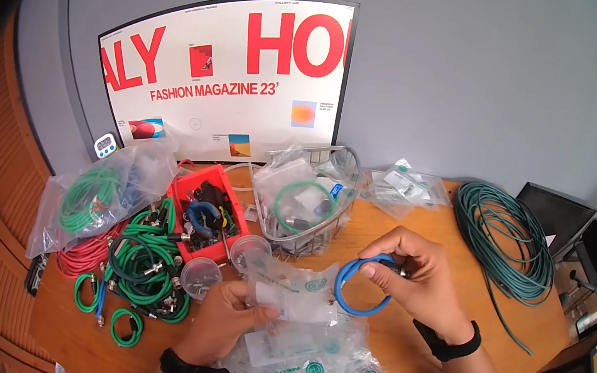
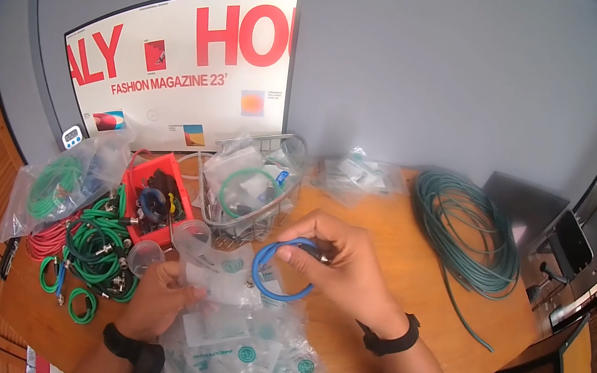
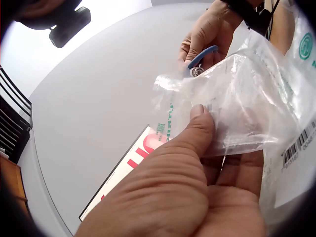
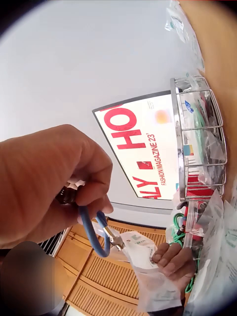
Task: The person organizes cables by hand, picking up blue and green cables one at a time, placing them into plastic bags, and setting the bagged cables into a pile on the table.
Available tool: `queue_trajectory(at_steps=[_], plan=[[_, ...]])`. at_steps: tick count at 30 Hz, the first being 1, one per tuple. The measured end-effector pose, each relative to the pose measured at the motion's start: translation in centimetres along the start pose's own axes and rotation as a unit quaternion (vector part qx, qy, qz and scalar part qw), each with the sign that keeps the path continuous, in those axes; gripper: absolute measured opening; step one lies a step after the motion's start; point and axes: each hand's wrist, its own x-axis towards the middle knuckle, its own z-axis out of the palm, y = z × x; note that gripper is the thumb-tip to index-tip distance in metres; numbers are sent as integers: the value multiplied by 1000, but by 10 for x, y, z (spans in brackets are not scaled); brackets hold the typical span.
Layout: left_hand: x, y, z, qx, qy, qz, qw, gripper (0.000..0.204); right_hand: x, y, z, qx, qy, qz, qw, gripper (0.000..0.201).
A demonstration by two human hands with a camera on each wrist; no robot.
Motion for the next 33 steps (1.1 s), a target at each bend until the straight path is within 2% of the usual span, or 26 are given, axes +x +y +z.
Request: queue_trajectory(at_steps=[2,4,7,11,14,16,17,19,21,25,26,29,31,33], plan=[[-1,0,0,-20,-5,4,1000,22,0,1,4,-14,9,-15,1000,13],[-3,3,1,-32,-5,3,999,22,0,1,5,-92,26,-46,994,13],[-2,0,1,-46,-13,7,999,22,0,0,8,-104,66,-59,991,13],[-1,-3,0,-31,-18,6,999,22,0,0,6,-101,79,-62,990,13],[-1,-2,2,-25,-12,4,1000,22,-1,-7,5,-140,47,-65,987,12],[-2,-1,1,-15,-10,0,1000,23,-1,-8,5,-150,-4,-30,988,12],[-2,-1,1,-5,-7,-4,1000,24,-1,-7,3,-150,-4,-30,988,12],[-2,-6,-2,-5,-6,0,1000,23,0,-2,-2,-172,-104,-8,980,13],[-2,-8,-3,-5,-5,5,1000,24,0,1,-1,-159,-87,-4,983,13],[-2,-2,-2,14,-58,-18,998,44,2,-2,3,-170,-47,-22,984,15],[-2,1,1,13,-84,-30,996,52,1,-3,3,-170,-46,-22,984,15],[-2,4,12,13,-79,-33,996,61,0,-5,6,-191,-62,-9,980,16],[-1,0,11,4,-82,-33,996,59,0,-9,8,-195,-84,31,977,18],[-1,-1,11,-5,-85,-33,996,58,1,-2,11,-210,-75,25,975,19]])
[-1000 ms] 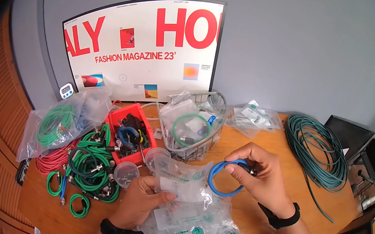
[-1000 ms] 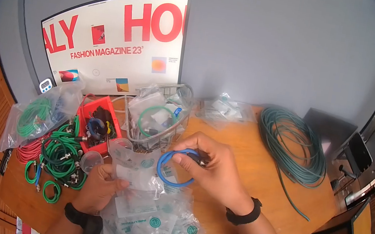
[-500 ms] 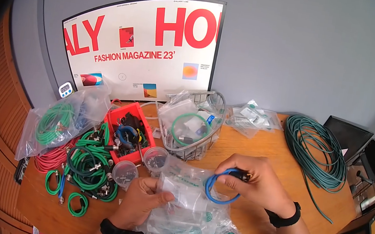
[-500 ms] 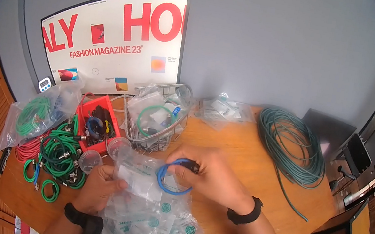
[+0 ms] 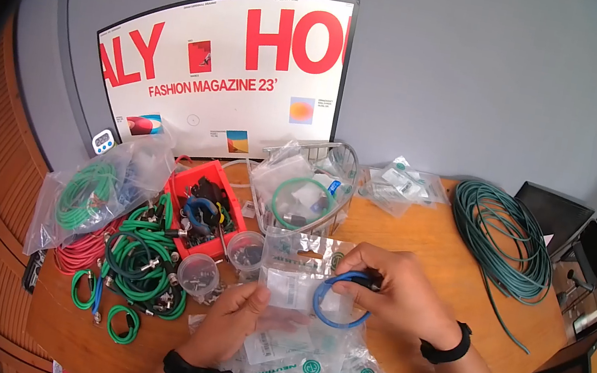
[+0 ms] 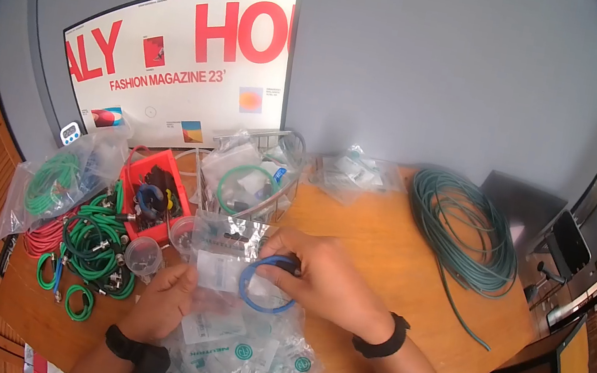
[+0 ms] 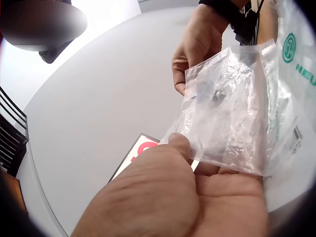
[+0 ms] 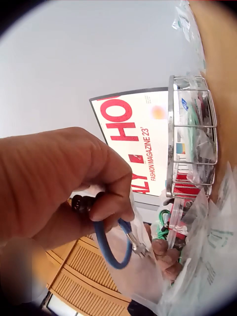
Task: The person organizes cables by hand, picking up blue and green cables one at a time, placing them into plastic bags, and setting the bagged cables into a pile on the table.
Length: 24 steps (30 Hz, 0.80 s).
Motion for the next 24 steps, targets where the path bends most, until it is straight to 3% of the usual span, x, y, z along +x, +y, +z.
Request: queue_trajectory(at_steps=[5,11,14,17,19,22,24], plan=[[0,-8,5,-46,11,3,999,52,1,-3,14,32,6,-3,999,24],[2,-9,3,-92,-5,-5,996,47,0,-2,16,-11,-58,5,998,33],[2,-6,4,-96,-2,-23,995,46,0,6,18,62,-31,34,997,36],[2,-11,3,-85,-23,-18,996,48,0,5,14,49,-73,38,995,38],[-1,-1,8,-80,-39,-17,996,49,0,6,16,87,-101,-37,990,38],[-4,1,2,-90,-64,-21,994,51,0,10,14,177,-141,-14,974,39],[-3,0,-4,-104,-75,-28,991,52,1,11,13,129,-142,-44,980,37]])
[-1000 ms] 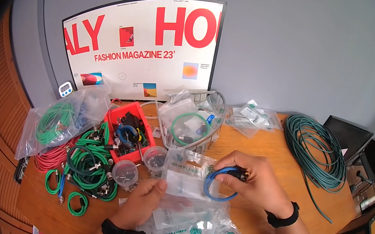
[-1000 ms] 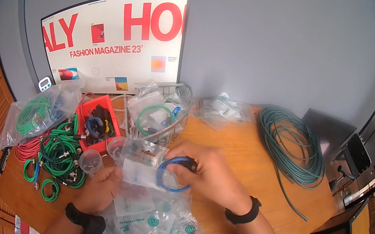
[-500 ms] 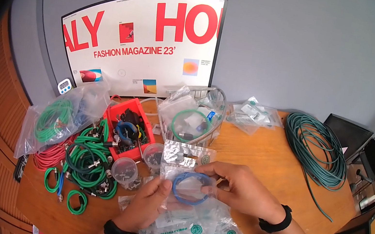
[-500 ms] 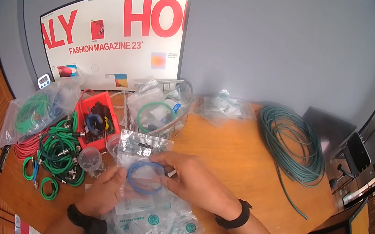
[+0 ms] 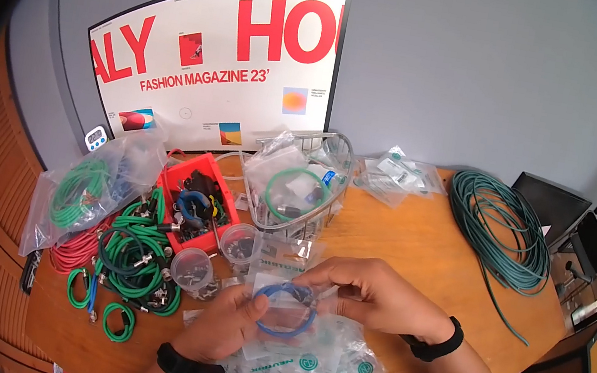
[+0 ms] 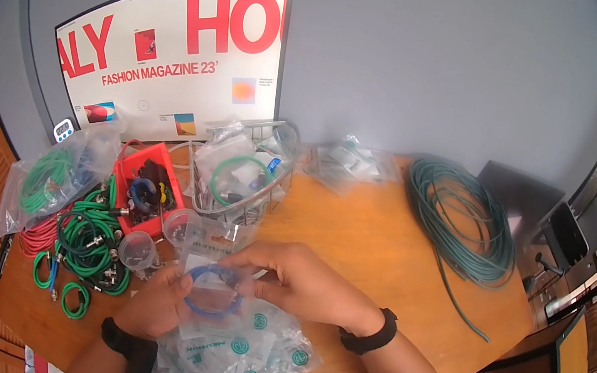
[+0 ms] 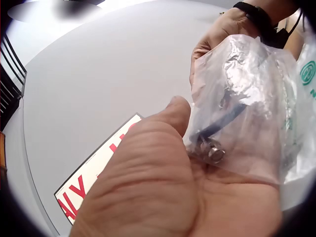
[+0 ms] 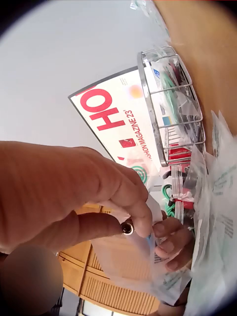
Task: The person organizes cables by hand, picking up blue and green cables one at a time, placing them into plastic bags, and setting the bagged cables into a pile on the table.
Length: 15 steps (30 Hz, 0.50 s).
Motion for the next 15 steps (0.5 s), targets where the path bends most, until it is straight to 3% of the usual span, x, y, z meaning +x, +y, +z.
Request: queue_trajectory(at_steps=[2,5,7,8,10,11,13,15], plan=[[3,2,-3,-37,-22,-40,998,54,1,0,1,-52,-6,-22,998,36],[4,5,6,-49,14,-9,999,53,2,2,5,-65,52,-11,996,37],[3,6,12,-52,40,13,998,52,3,7,7,-18,180,73,981,50],[3,7,14,-56,66,34,996,51,3,10,5,-19,180,71,981,50],[5,6,12,-52,75,59,994,49,2,14,-1,267,106,124,950,66],[6,5,10,-48,85,81,992,47,3,18,2,265,104,123,951,66],[6,-1,4,-17,95,66,993,46,0,25,13,215,50,36,975,73],[5,-5,6,13,102,48,994,45,3,21,23,191,69,62,977,72]])
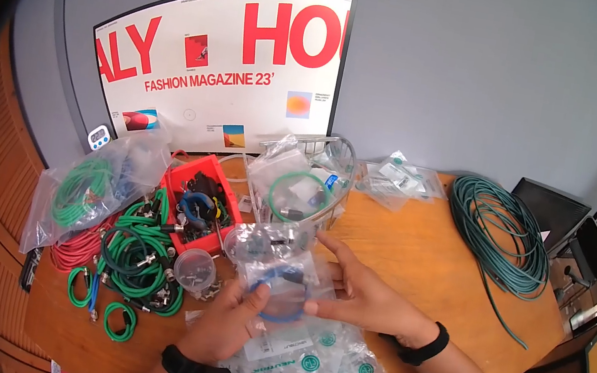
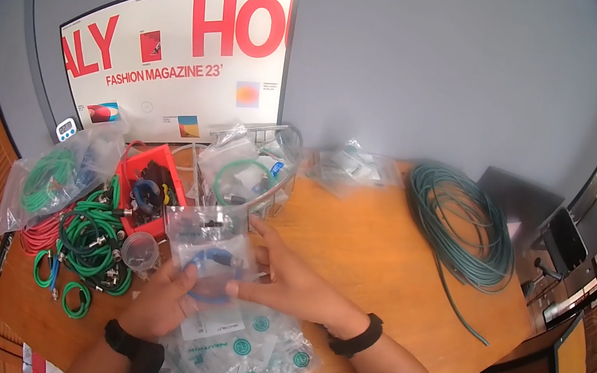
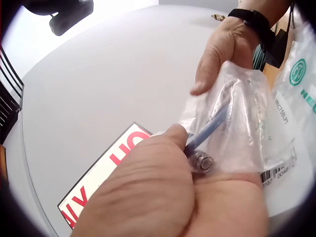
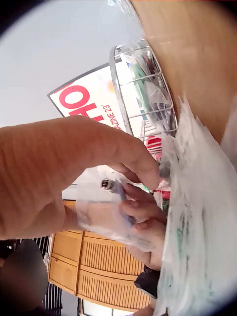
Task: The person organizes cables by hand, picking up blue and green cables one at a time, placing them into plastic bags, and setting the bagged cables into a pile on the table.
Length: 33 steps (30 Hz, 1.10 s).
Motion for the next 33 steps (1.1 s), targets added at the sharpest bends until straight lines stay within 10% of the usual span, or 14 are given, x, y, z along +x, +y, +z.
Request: queue_trajectory(at_steps=[10,16,19,21,22,26,33], plan=[[0,0,-4,29,-73,-43,996,47,-13,-14,-55,-75,85,66,991,53],[-2,5,-2,137,-116,-40,983,43,-61,1,-141,-277,175,178,928,55],[-1,2,-2,127,-55,-10,990,40,-74,-3,-144,-498,193,165,829,51],[0,2,-3,111,-36,24,993,38,-66,3,-136,-638,291,-127,702,46],[-1,4,-5,98,-13,63,993,36,-58,-10,-114,-599,306,-118,731,34],[-1,10,-9,95,24,91,991,34,-43,-33,-8,-468,62,-6,881,17],[6,-2,-18,138,38,69,987,34,-13,-10,43,-608,-39,56,791,55]])
